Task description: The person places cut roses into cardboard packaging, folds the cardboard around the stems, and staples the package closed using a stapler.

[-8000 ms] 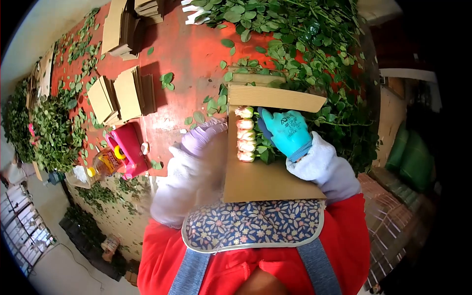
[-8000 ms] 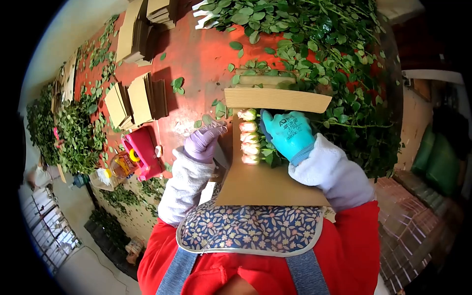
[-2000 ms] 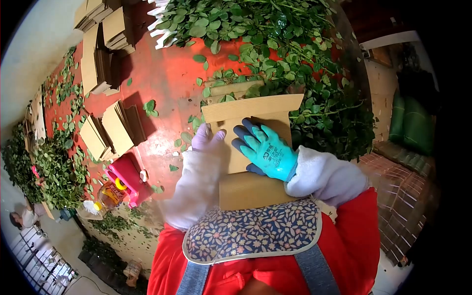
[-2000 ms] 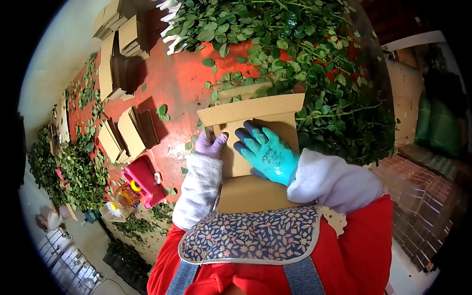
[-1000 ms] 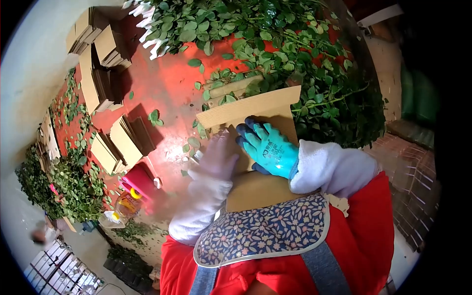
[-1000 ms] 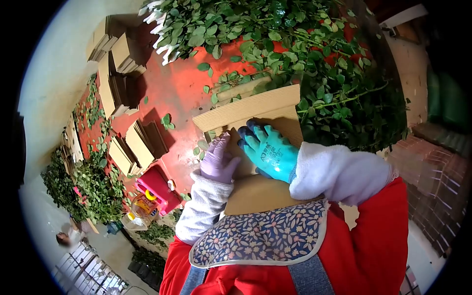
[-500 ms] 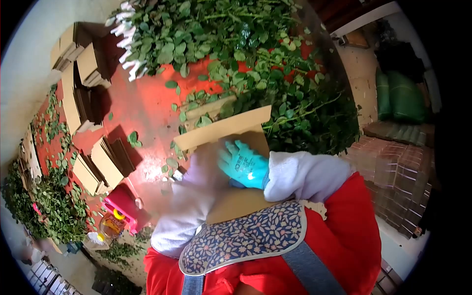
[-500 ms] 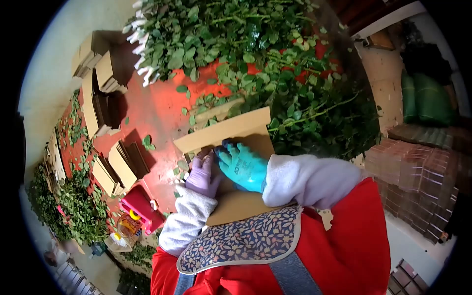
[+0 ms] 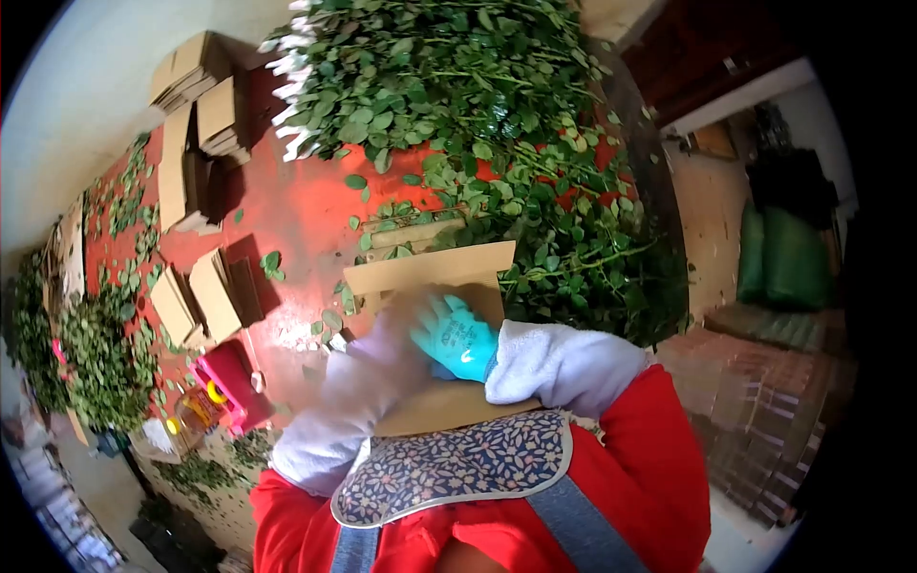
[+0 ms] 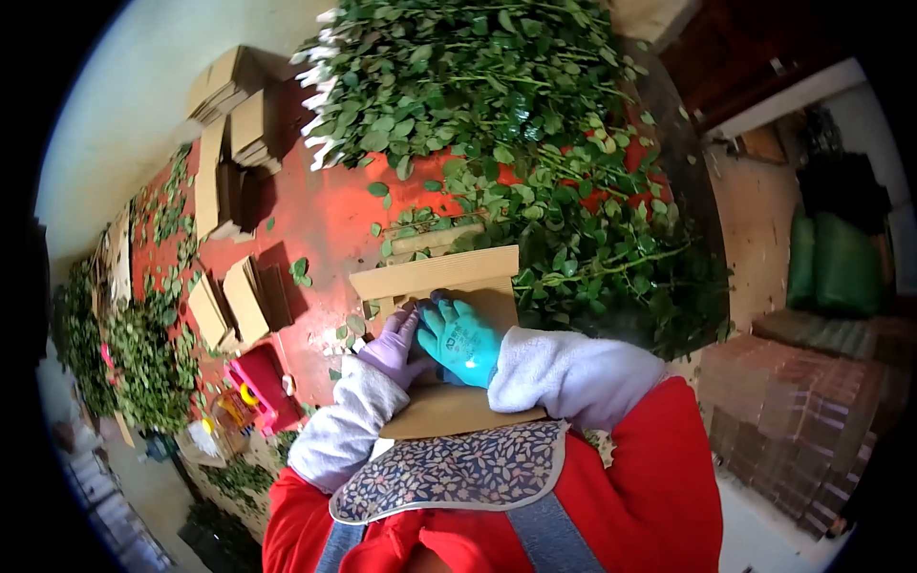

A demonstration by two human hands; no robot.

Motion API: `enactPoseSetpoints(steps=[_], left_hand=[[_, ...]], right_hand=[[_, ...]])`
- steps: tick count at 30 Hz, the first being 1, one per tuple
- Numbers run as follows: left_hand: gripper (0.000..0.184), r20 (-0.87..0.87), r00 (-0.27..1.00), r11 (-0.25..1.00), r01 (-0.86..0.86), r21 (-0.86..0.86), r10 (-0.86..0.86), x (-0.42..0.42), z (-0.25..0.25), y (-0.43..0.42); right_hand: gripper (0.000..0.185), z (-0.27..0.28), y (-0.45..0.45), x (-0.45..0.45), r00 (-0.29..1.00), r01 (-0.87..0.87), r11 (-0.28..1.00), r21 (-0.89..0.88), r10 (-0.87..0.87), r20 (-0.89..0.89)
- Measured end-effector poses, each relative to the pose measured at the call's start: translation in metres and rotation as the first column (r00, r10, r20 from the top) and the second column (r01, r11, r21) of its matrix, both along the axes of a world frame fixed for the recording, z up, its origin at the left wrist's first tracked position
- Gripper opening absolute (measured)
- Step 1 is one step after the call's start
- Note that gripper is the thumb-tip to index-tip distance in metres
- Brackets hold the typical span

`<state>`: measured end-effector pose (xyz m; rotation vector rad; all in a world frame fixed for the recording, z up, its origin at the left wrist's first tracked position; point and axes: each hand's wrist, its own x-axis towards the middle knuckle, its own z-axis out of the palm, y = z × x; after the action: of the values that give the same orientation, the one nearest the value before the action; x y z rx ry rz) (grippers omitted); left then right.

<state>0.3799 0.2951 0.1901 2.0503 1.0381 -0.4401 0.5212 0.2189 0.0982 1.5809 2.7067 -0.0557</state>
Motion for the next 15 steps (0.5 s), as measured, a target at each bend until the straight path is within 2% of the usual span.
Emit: enactPoseSetpoints(steps=[2, 3, 4, 6, 7, 8, 9, 10, 12, 13, 15], left_hand=[[0.086, 0.059, 0.994, 0.988, 0.086, 0.129, -0.094, -0.010, -0.005, -0.004], [0.085, 0.091, 0.991, 0.982, 0.085, 0.170, -0.102, -0.020, -0.007, -0.006], [0.083, 0.111, 0.986, 0.965, 0.093, 0.247, -0.123, -0.027, -0.029, -0.010], [0.079, 0.249, 0.968, 0.995, -0.038, 0.092, 0.014, -0.044, -0.054, -0.012], [0.078, 0.310, 0.947, 0.995, -0.096, 0.009, 0.088, -0.052, -0.067, -0.012], [0.076, 0.279, 0.960, 0.988, -0.025, 0.153, -0.019, -0.054, -0.060, -0.012], [0.070, 0.426, 0.897, 0.959, -0.008, 0.284, -0.118, -0.063, -0.070, -0.010], [0.065, 0.530, 0.814, 0.903, -0.017, 0.429, -0.237, -0.070, -0.077, -0.007], [0.054, 0.568, 0.817, 0.990, -0.138, 0.024, 0.100, -0.081, -0.082, -0.007], [0.046, 0.536, 0.833, 0.987, -0.162, -0.003, 0.139, -0.082, -0.074, -0.006], [0.045, 0.492, 0.857, 0.979, -0.198, 0.040, 0.153, -0.086, -0.070, -0.010]], right_hand=[[0.055, 0.003, 0.000, 0.001, 0.996, -0.011, 1.000, -0.010, 0.010, -0.084], [0.050, 0.014, 0.000, -0.001, 0.992, 0.049, 0.999, -0.022, -0.051, -0.112], [0.054, 0.022, 0.002, 0.000, 0.996, 0.040, 0.993, -0.108, -0.049, -0.080], [0.062, 0.038, 0.007, 0.003, 0.999, 0.036, 0.960, -0.278, -0.041, -0.015], [0.062, 0.036, 0.007, 0.004, 0.999, 0.019, 0.966, -0.257, -0.025, -0.021], [0.062, 0.037, 0.008, 0.004, 0.999, 0.015, 0.973, -0.231, -0.023, -0.032], [0.061, 0.043, 0.010, 0.005, 0.998, 0.005, 0.955, -0.295, -0.024, -0.061], [0.064, 0.045, 0.014, 0.000, 1.000, -0.004, 0.935, -0.353, 0.009, 0.012], [0.068, 0.018, 0.008, 0.004, 0.996, -0.087, 0.979, -0.186, 0.090, 0.012], [0.070, 0.016, 0.009, 0.003, 0.995, -0.088, 0.984, -0.156, 0.094, 0.036], [0.069, 0.022, 0.008, 0.002, 0.996, -0.077, 0.978, -0.194, 0.084, 0.029]])
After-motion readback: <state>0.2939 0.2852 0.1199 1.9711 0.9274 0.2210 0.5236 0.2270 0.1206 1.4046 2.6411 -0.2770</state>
